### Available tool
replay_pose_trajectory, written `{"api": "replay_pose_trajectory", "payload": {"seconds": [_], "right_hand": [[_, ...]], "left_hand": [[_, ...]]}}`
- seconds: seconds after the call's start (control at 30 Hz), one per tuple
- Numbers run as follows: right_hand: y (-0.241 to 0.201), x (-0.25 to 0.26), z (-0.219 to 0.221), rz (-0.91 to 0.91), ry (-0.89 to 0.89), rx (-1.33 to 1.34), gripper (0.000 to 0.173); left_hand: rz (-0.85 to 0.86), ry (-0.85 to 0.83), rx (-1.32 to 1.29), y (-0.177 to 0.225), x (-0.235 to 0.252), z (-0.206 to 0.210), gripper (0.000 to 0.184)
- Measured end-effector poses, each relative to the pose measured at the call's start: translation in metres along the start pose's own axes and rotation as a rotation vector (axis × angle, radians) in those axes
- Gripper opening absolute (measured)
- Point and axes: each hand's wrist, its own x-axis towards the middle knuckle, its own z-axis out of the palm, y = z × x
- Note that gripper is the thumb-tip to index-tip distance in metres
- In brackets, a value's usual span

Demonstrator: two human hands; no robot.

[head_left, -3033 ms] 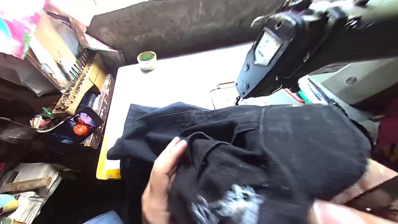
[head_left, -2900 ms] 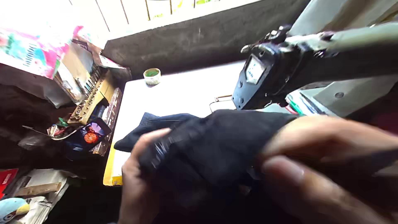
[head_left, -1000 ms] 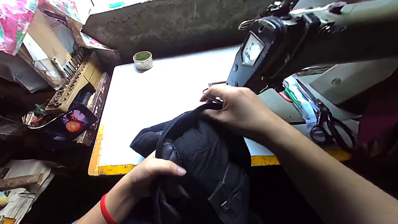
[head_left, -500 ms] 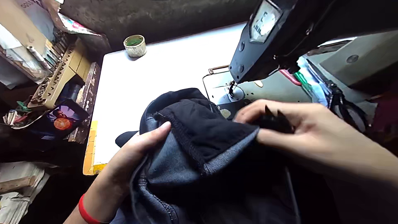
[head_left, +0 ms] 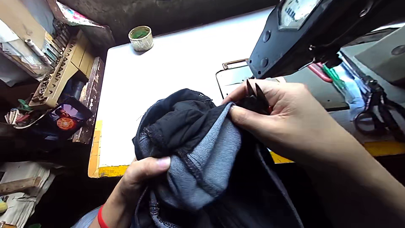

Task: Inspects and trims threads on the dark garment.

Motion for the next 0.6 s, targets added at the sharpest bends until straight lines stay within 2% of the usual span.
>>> {"api": "replay_pose_trajectory", "payload": {"seconds": [0.13,0.2,0.27,0.3,0.43,0.6], "right_hand": [[-0.011,0.002,-0.002,-0.044,0.045,-0.319,0.013],[-0.013,0.010,-0.003,-0.010,0.054,-0.408,0.014],[0.010,0.016,0.006,-0.091,0.157,-0.465,0.014],[0.011,0.014,0.009,-0.088,0.144,-0.456,0.015],[0.018,0.014,0.016,-0.036,0.035,-0.504,0.023],[0.000,0.002,0.010,-0.146,0.027,-0.559,0.040]], "left_hand": [[-0.130,-0.015,-0.187,-0.014,0.000,-0.008,0.024],[-0.227,-0.019,-0.099,-0.021,0.003,-0.007,0.024],[-0.303,0.006,-0.022,-0.022,0.011,0.002,0.026],[-0.318,0.028,-0.010,-0.022,0.012,0.005,0.028],[-0.271,0.130,-0.106,-0.024,0.003,0.007,0.021],[-0.180,0.130,-0.257,-0.026,0.001,0.001,0.018]]}}
